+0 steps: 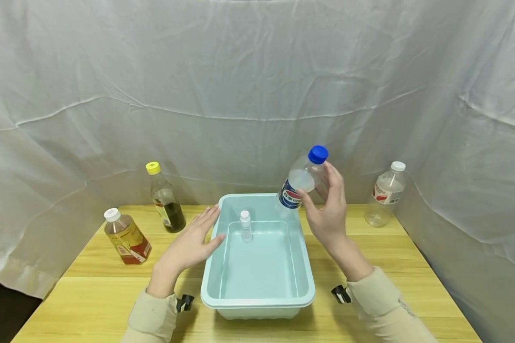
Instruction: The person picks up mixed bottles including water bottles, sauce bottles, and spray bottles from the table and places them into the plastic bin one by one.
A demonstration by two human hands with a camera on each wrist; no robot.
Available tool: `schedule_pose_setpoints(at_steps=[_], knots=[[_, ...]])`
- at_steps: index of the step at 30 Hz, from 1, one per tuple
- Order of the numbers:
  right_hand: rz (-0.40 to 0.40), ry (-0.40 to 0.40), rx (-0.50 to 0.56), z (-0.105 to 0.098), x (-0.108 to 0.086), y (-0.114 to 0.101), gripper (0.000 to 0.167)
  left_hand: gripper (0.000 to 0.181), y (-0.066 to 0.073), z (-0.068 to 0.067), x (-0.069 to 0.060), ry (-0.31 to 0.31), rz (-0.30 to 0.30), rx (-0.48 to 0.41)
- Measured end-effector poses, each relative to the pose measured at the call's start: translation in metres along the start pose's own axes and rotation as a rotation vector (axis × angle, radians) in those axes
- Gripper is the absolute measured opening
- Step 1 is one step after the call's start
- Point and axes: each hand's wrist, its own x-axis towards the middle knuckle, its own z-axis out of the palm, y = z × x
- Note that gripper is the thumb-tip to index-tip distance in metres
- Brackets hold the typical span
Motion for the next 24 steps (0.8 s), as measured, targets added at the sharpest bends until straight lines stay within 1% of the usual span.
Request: schedule_pose_setpoints(at_steps=[4, 7, 12, 16, 18, 24], knots=[[-0.017, -0.041, 0.016, 0.006, -0.004, 0.005, 0.077, 0.079, 0.001, -0.001, 0.0, 0.001, -0.001, -0.001], [-0.039, -0.065, 0.029, 0.011, -0.008, 0.008, 0.083, 0.079, 0.001, -0.001, 0.0, -0.002, -0.003, -0.001], [-0.041, -0.099, 0.05, 0.018, -0.015, 0.012, 0.089, 0.078, 0.0, -0.001, 0.0, -0.001, -0.005, -0.006], [0.006, -0.148, 0.041, 0.022, -0.02, 0.017, 0.088, 0.078, 0.0, -0.001, -0.001, 0.005, 0.0, -0.01], [0.044, -0.173, 0.033, 0.023, -0.023, 0.019, 0.085, 0.078, 0.001, -0.001, -0.001, 0.005, 0.002, -0.007], [0.136, -0.222, 0.009, 0.029, -0.03, 0.025, 0.084, 0.079, 0.0, 0.0, 0.0, 0.005, 0.006, 0.0]])
